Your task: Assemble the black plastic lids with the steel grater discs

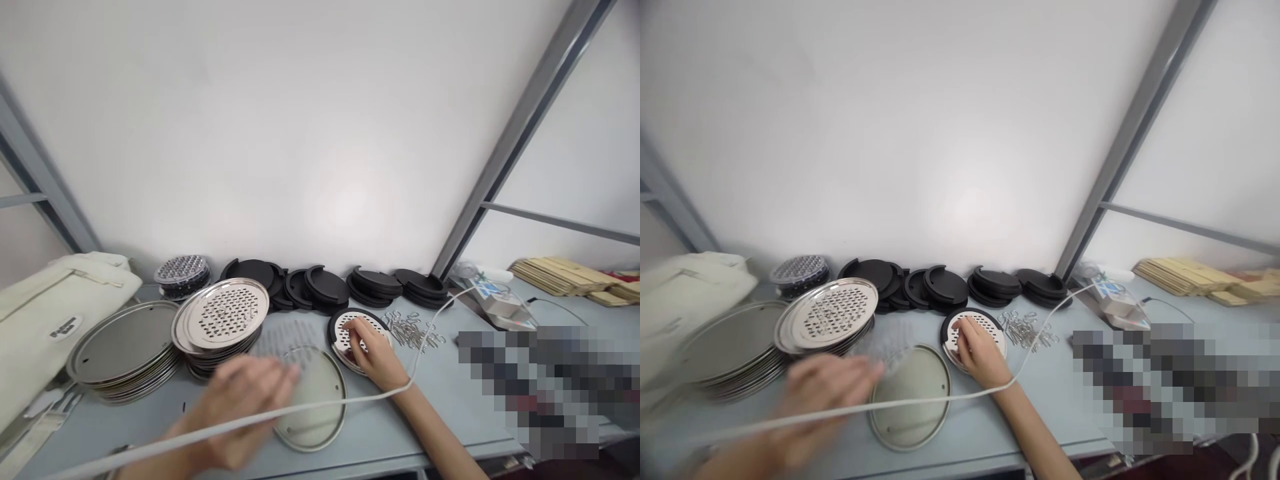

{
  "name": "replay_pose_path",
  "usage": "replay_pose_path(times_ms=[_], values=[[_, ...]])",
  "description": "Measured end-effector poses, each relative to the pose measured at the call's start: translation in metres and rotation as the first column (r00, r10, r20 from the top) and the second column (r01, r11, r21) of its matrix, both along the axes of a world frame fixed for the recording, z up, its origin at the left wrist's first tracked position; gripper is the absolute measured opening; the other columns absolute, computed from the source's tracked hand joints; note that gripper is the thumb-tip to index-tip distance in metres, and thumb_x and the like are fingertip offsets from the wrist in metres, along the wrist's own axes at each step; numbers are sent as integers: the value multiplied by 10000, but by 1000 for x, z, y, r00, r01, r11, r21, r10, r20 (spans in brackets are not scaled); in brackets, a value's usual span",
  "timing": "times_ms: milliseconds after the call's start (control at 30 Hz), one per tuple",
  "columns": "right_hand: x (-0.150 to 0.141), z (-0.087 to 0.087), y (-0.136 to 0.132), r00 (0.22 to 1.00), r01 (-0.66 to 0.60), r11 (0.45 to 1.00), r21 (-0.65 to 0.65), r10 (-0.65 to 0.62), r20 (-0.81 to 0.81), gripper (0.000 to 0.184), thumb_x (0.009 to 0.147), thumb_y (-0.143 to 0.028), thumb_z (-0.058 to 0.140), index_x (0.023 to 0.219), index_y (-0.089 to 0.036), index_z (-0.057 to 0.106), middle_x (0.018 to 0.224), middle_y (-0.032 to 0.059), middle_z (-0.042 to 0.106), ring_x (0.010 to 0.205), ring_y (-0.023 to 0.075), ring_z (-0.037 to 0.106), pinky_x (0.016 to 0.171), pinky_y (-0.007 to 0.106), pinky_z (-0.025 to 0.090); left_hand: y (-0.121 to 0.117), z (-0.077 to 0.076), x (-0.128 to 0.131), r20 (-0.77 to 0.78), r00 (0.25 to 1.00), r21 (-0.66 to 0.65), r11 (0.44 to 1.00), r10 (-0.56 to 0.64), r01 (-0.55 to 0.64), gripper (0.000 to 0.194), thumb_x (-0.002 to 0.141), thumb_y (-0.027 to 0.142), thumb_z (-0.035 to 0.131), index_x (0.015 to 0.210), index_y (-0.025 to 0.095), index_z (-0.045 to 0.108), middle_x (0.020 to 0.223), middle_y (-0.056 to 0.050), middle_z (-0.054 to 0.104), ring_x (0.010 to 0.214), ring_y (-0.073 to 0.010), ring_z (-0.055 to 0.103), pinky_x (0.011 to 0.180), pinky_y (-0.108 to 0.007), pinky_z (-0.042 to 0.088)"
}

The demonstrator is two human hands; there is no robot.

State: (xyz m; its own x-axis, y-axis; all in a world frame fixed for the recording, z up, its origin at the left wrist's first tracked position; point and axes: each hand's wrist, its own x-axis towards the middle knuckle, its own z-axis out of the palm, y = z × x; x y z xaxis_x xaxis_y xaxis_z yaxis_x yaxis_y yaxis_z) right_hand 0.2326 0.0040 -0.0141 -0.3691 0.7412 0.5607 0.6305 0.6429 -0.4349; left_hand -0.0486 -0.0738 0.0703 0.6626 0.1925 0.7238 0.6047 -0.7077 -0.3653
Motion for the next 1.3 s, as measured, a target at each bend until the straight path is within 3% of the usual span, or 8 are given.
replay_pose_path(times_ms=[133,300,467,567,767,933,1100,1300], values=[[2,-4,4,999,31,999,27,-30,-36,146,910,-124,353,943,-205,470,855,48,545,774,179,543,700,292,427,-1,-44,32,-94,981,29,985,-169,172,198,908,108,493,927,123,689,838,-45,652,843,-180,597,769,-318,461],[1,-5,4,999,23,1000,19,-23,-26,146,909,-122,356,927,-201,476,842,47,542,767,172,537,706,294,432,9,-67,38,-84,968,-158,962,-237,222,140,884,86,521,958,84,639,751,-49,621,725,-171,582,727,-343,478],[-3,-5,1,1000,-8,1000,22,7,27,166,883,-101,365,931,-201,489,843,53,547,755,173,528,696,294,441,13,-66,35,-116,968,-461,875,-223,146,189,932,253,510,1058,128,572,882,-69,633,800,-195,582,777,-372,475],[-4,-2,0,999,-21,1000,23,20,50,174,870,-96,368,917,-200,500,818,49,543,721,170,521,660,287,445,17,-65,31,-115,960,-599,789,-255,137,270,934,164,428,1193,132,498,1071,-107,614,957,-227,562,899,-418,430],[-13,10,-17,996,-87,996,-24,87,-12,186,880,-128,412,977,-205,549,862,58,588,821,189,557,736,325,471,35,-82,21,163,986,-740,666,46,91,473,816,-21,321,1210,206,453,1097,-93,561,1014,-237,532,894,-416,444],[-34,14,-42,964,-259,960,-103,263,31,280,914,-170,422,1162,-214,543,1090,91,609,1041,206,535,921,377,442,49,-94,19,262,955,-786,605,140,128,496,768,-36,311,1184,212,420,1095,-78,518,1053,-213,524,930,-394,449],[-38,11,-48,920,-311,924,-222,351,176,471,947,-317,446,1406,-248,363,1437,85,417,1337,227,333,1107,464,260,53,-100,19,282,942,-826,545,182,142,455,779,-39,300,1147,210,402,1111,-63,517,1089,-181,518,954,-371,437],[-35,10,-46,913,-319,915,-245,367,181,412,927,-294,481,1336,-253,463,1348,78,521,1299,223,387,1118,474,218,56,-101,19,283,942,-828,542,179,146,422,777,-35,311,1096,213,434,1051,-52,504,1034,-184,518,925,-360,436]])
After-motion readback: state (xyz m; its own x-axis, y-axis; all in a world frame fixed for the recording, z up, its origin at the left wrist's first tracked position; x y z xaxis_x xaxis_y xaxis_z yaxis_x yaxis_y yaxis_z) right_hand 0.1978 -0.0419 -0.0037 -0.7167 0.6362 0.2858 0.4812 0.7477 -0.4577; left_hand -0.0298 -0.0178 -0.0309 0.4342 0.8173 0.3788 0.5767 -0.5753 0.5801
